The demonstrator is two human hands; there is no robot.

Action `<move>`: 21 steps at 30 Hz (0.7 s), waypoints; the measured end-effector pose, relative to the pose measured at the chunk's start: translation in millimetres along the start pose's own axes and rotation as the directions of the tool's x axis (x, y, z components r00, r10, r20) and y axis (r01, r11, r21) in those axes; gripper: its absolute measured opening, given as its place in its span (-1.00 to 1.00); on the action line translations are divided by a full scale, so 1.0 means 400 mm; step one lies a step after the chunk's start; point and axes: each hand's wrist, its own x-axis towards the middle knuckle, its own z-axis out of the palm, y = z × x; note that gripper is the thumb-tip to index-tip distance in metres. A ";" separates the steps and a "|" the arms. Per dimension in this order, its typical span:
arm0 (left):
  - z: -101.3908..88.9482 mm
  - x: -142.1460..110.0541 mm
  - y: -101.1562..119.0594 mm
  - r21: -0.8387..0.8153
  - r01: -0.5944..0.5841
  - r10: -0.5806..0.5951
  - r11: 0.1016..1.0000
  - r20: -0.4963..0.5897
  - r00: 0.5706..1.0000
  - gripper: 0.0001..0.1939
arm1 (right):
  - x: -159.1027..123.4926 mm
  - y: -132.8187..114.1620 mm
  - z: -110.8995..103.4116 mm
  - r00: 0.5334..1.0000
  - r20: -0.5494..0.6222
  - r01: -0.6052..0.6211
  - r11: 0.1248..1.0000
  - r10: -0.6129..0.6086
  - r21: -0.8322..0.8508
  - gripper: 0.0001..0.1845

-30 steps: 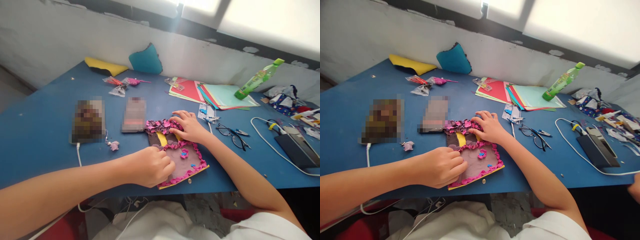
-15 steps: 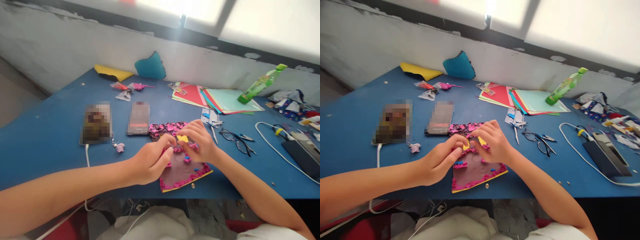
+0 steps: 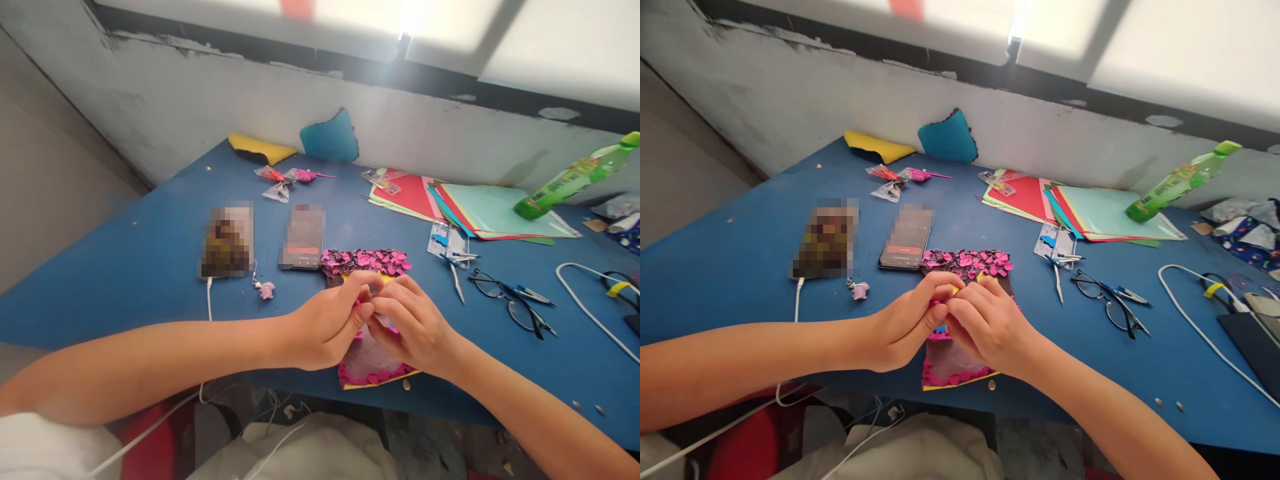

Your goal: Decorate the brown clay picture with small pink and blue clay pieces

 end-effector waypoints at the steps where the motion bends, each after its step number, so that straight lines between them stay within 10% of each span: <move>1: 0.000 0.000 0.002 -0.009 0.001 -0.001 1.000 0.011 1.000 -0.75 | -0.001 0.000 0.002 1.000 0.017 0.006 1.000 -0.006 -0.007 -0.86; 13: -0.009 0.001 0.016 0.201 0.078 -0.077 0.976 -0.016 0.997 -0.78 | -0.018 0.057 -0.028 0.996 -0.085 -0.039 0.995 0.031 -0.093 -0.76; 18: 0.023 -0.017 0.016 0.427 -0.247 0.166 0.870 0.218 0.962 -0.55 | -0.026 0.095 -0.032 0.984 -0.156 -0.129 0.949 0.087 -0.287 -0.81; 21: 0.039 -0.027 0.016 0.523 -0.405 0.238 0.750 0.357 0.903 -0.74 | -0.027 0.102 -0.020 0.976 -0.150 -0.199 0.921 0.156 -0.336 -0.79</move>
